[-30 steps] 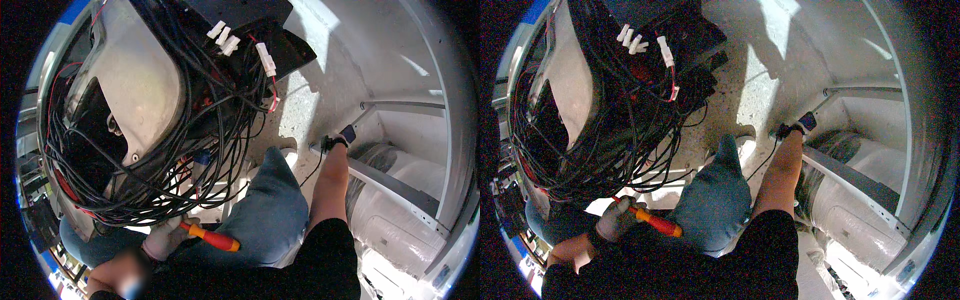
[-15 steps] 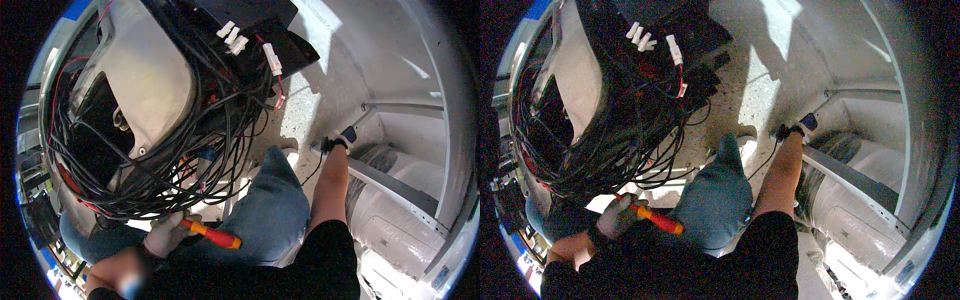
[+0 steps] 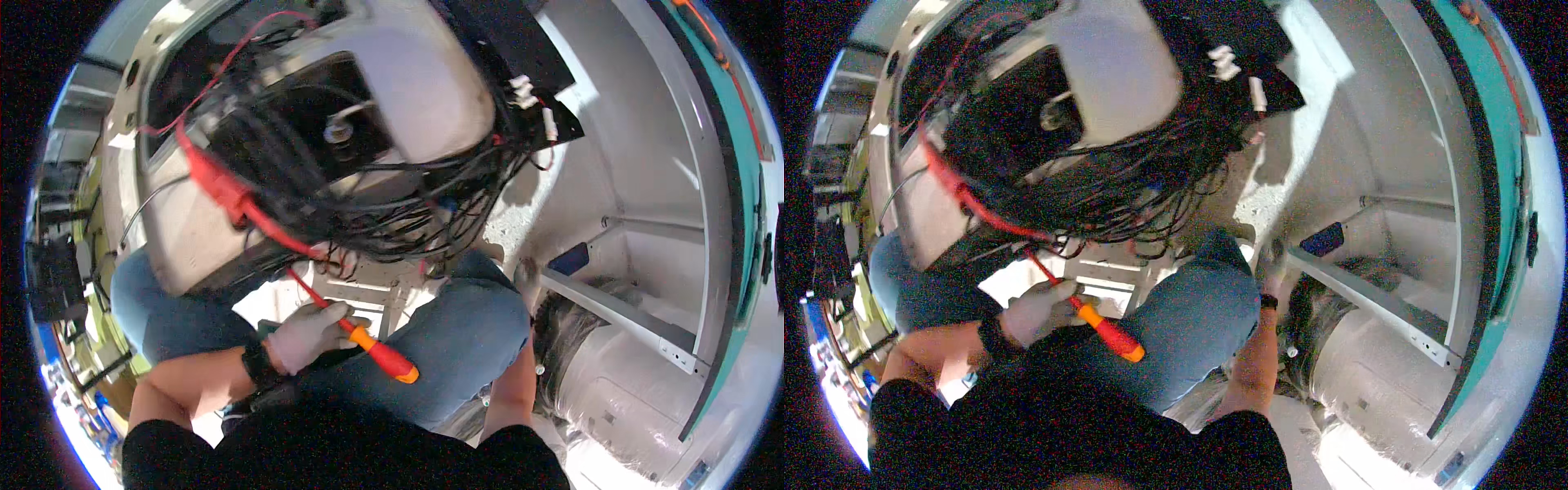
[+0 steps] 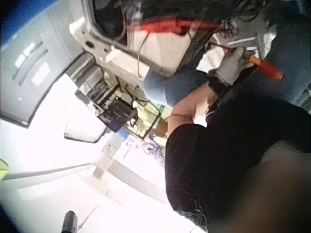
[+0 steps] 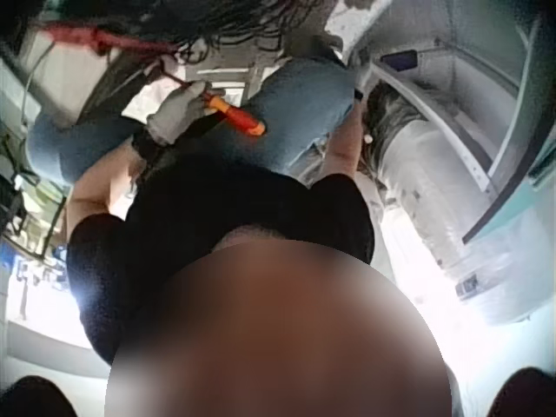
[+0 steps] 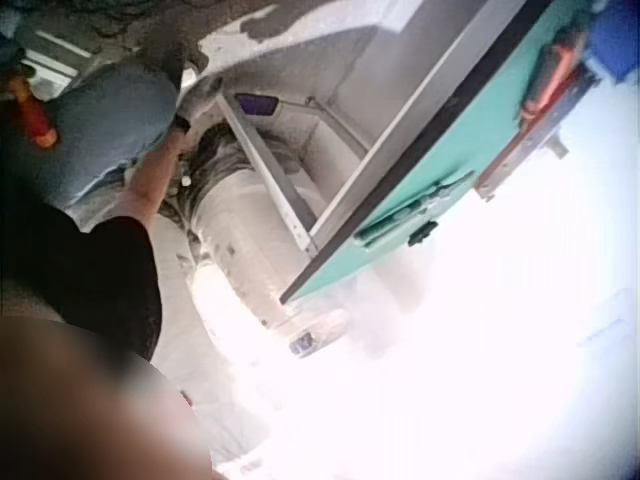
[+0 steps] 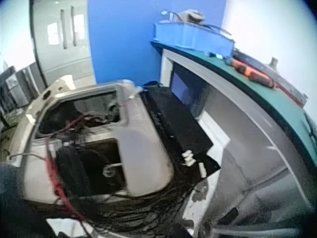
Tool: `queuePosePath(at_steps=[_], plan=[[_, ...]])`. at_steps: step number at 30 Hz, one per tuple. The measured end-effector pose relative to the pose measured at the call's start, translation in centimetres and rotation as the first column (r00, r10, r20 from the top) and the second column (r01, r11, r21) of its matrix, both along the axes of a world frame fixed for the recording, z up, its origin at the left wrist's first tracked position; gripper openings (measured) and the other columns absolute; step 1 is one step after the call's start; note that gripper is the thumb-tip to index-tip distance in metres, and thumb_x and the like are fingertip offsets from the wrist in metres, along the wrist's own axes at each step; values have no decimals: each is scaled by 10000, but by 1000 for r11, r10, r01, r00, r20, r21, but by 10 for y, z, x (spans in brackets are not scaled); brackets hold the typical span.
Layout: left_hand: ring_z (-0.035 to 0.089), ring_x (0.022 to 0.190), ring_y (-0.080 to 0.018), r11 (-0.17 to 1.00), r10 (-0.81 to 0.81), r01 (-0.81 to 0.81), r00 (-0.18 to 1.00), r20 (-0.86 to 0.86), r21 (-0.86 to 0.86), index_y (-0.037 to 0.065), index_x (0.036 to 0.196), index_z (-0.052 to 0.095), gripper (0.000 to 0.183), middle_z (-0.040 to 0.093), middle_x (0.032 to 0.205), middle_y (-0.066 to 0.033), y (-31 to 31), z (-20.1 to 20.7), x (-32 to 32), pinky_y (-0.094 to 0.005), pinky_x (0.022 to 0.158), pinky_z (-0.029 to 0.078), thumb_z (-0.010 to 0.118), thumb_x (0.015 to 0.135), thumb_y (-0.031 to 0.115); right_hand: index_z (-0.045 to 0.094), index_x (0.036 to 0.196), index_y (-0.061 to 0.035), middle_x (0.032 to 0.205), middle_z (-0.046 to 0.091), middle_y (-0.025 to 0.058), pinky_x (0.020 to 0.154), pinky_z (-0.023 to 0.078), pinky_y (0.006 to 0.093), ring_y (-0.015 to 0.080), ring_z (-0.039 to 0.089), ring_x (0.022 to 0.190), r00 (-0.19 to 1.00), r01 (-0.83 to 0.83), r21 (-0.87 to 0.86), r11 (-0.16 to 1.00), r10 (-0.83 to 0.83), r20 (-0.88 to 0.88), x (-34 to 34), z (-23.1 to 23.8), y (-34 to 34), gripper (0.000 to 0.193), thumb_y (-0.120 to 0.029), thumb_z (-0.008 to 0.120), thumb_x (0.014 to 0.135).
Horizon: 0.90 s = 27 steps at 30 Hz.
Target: Using a screwdriver and hands to organize and connect cables inside an electromechanical machine cabinet.
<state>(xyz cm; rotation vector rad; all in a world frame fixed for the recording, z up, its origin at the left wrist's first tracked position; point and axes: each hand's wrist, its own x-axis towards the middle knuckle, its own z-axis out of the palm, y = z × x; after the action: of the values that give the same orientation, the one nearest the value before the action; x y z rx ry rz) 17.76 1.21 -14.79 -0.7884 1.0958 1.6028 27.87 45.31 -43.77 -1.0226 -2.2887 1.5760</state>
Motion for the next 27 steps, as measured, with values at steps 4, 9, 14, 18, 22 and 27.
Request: queuePosePath(at_steps=[4, 9, 14, 18, 22, 27], plan=[[583, 999, -289, 998, -64, 64, 998, -29, -6, -18, 1088, 461, 344, 583, 1074, -186, -15, -8, 12, -378, 844, 497, 506, 906, 270, 404, 1286, 1, 1267, 475, 117, 947, 375, 322, 201, 464, 1125, 963, 34, -793, 608, -231, -136, 40, 56, -32, 456, -94, 543, 863], [604, 882, -185, 983, -178, 180, 982, -60, 28, 10, 1040, 518, 273, 591, 968, -99, -29, -12, 30, -306, 786, 519, 513, 902, 245, 537, 1162, 15, 1126, 572, 125, 904, 393, 291, 182, 518, 1013, 995, -103, 308, 946, 93, 47, 35, 191, -52, 325, -155, 535, 885], [626, 913, -205, 939, -332, 341, 930, -159, 39, 21, 1050, 528, 279, 627, 978, -94, -31, -5, 44, -352, 705, 534, 466, 914, 257, 541, 1145, 36, 1122, 581, 136, 913, 390, 285, 175, 528, 1027, 993, -79, 348, 934, 105, -59, -10, 325, -84, 292, -103, 527, 888], [594, 888, -211, 926, -375, 378, 912, -166, -18, 15, 1032, 559, 300, 615, 960, -76, -36, 11, 46, -315, 743, 506, 504, 900, 279, 528, 1162, 26, 1138, 576, 124, 938, 380, 281, 169, 529, 1057, 922, -214, 348, 913, 307, -238, -39, 396, -148, 294, -79, 513, 888], [594, 752, -197, 902, -430, 421, 856, -289, -94, -9, 868, 569, 305, 599, 848, -117, -37, 27, 45, -306, 608, 517, 556, 867, 296, 555, 1125, 19, 1073, 616, 106, 897, 415, 275, 169, 566, 1010, 757, -581, 317, 749, 641, -128, -51, 429, -215, 285, -77, 533, 858], [636, 795, -239, 897, -441, 425, 851, -286, -116, -43, 879, 560, 345, 589, 841, -145, -43, 28, 36, -344, 666, 569, 485, 902, 292, 587, 1034, 22, 841, 644, 174, 727, 475, 326, 241, 637, 821, 565, -825, 131, 550, 800, 200, -63, 389, -273, 353, -290, 523, 881]])
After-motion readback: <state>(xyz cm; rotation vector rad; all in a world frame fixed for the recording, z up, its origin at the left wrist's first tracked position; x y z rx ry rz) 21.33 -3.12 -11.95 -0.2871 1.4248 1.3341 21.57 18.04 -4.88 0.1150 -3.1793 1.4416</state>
